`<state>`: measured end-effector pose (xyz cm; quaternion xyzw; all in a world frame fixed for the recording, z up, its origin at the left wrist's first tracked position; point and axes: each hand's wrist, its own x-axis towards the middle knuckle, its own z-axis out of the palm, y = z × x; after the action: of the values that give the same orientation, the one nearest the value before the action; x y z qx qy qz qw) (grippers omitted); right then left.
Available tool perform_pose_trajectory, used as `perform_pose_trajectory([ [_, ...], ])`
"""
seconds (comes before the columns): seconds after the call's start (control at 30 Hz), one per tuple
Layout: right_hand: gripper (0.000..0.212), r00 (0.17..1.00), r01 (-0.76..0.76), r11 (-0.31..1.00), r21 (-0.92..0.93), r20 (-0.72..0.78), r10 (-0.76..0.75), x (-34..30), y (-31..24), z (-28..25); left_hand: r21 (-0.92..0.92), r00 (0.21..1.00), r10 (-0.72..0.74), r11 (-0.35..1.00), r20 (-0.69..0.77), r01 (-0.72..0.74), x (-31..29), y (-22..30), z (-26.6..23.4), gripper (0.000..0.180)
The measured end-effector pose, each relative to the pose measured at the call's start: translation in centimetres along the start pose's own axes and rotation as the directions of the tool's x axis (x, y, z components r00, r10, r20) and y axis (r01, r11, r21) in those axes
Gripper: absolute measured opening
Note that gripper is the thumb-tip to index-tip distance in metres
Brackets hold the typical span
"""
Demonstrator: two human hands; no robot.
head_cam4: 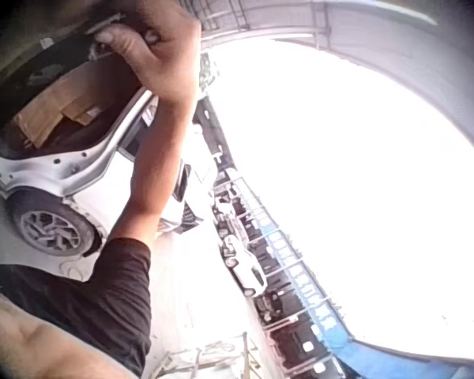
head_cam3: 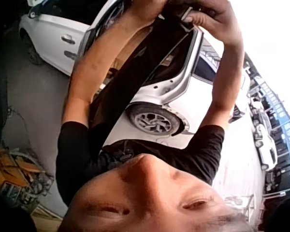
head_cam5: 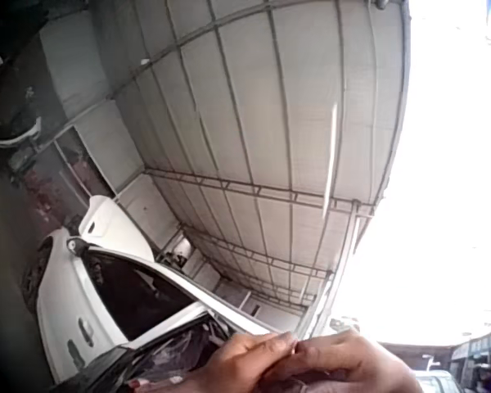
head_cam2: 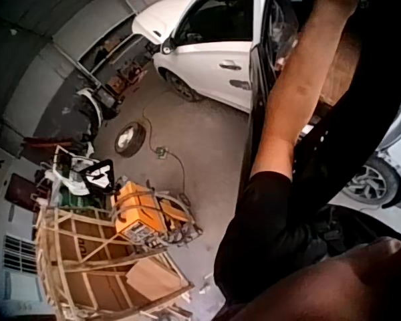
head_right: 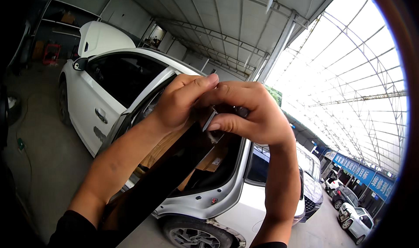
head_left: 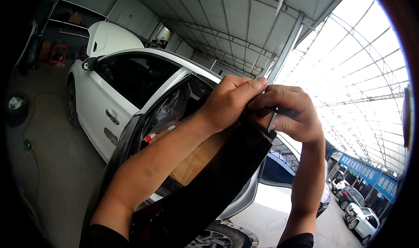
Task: The person removes a rubber weather seal from a car door frame using pliers and a pick tool, then fits a new seal along the door edge, pressing it into place by hand.
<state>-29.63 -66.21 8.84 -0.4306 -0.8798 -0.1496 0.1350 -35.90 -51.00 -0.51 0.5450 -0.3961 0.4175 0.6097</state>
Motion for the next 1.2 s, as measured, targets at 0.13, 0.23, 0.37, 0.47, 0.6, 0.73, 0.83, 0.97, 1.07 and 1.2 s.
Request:
perform_pose_trajectory([
  [0.13, 0.030, 0.999, 0.035, 0.998, -0.061, -0.030, -0.037, 0.7, 0.2, 0.4, -0.003, 0.991, 0.058, 0.998, -0.119, -0.059, 0.1, 0.2, 0.6, 0.044],
  [0.23, 0.029, 0.992, 0.068, 0.995, -0.078, -0.099, -0.076, 1.0, 0.5, 1.1, 0.018, 0.969, 0.128, 0.992, -0.213, -0.127, 0.3, 0.1, 1.3, 0.046],
  [0.37, 0.027, 0.981, 0.096, 0.982, -0.161, -0.151, -0.121, 1.4, 0.4, 2.2, 0.070, 0.978, 0.169, 0.984, -0.122, -0.161, 0.1, 0.2, -0.4, 0.040],
  [0.47, 0.025, 0.975, 0.099, 0.960, -0.261, -0.168, -0.146, 2.1, 0.6, 2.2, 0.302, 0.901, 0.402, 0.890, -0.163, -0.342, 1.1, -0.2, -1.0, 0.033],
  [0.6, 0.022, 0.970, 0.134, 0.942, -0.309, -0.154, -0.188, 3.2, 0.7, 2.0, 0.735, 0.604, 0.790, 0.470, -0.104, -0.489, 2.0, -2.7, -2.0, 0.025],
  [0.73, 0.020, 0.945, 0.175, 0.927, -0.333, -0.206, -0.253, 4.7, 1.2, 2.5, 0.727, 0.653, 0.751, 0.504, -0.103, -0.466, 2.0, -2.8, -2.8, 0.028],
  [0.83, 0.019, 0.946, 0.103, 0.940, -0.326, -0.260, -0.193, 5.6, 1.8, 2.7, 0.005, 0.823, 0.326, 0.931, -0.466, -0.365, 2.4, -0.5, -0.5, 0.028],
  [0.97, 0.020, 0.961, -0.046, 0.969, -0.245, -0.276, -0.024, 7.8, 1.9, 2.6, -0.421, 0.911, -0.014, 0.890, -0.413, -0.177, 3.3, 1.4, -1.0, 0.031],
  [1.07, 0.019, 0.953, -0.025, 0.948, -0.316, -0.293, -0.073, 7.3, 1.6, 3.1, -0.423, 0.889, -0.010, 0.882, -0.458, -0.207, 2.7, 1.7, -0.4, 0.032],
  [1.2, 0.021, 0.970, 0.056, 0.942, -0.331, -0.204, -0.130, 6.5, 1.3, 2.5, -0.124, 0.874, 0.074, 0.981, -0.480, -0.151, 1.6, 2.9, -0.9, 0.030],
])
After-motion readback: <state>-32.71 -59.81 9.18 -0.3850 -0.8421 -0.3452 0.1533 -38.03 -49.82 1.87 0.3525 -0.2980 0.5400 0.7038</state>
